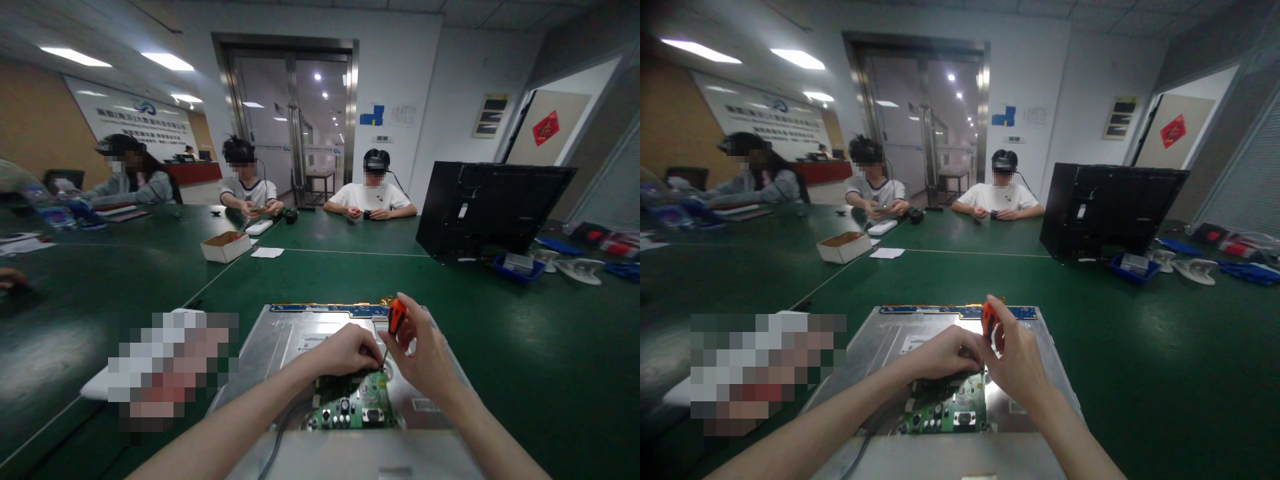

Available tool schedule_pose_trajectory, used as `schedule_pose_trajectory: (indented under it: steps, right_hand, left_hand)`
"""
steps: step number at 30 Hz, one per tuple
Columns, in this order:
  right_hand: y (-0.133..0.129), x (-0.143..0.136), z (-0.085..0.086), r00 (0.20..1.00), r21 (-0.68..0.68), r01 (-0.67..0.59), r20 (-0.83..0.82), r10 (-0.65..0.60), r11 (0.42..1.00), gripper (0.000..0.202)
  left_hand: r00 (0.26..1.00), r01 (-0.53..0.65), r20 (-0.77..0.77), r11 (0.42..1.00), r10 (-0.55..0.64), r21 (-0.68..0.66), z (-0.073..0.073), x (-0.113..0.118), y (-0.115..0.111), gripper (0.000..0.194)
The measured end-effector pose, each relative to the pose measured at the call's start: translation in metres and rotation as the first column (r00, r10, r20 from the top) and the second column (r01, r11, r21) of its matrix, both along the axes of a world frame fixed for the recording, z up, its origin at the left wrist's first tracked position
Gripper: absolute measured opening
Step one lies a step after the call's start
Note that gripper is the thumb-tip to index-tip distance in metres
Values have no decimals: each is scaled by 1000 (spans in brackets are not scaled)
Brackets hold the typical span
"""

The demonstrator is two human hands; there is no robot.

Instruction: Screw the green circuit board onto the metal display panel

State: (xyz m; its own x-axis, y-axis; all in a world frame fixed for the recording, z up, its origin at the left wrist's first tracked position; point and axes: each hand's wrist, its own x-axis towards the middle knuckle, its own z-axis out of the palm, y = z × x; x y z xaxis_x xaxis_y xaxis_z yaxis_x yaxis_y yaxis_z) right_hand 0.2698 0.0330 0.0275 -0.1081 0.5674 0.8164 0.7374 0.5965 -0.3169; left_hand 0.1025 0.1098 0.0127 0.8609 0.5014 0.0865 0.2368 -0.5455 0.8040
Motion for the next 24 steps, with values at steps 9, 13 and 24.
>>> schedule_pose_trajectory:
  steps: [9,13,24]
  right_hand:
    - [-4,0,4,997,-86,-77,-33,75,993,53]
    - [-4,-2,7,997,-66,-74,-32,72,995,53]
    - [-1,-1,1,1000,-24,1,-12,-1,1000,54]
  left_hand:
    - [1000,-16,-12,1000,16,2,2,0,-1,18]
    - [1000,-23,-14,1000,23,0,3,0,-2,20]
    - [999,-18,-29,1000,18,7,0,0,-1,21]
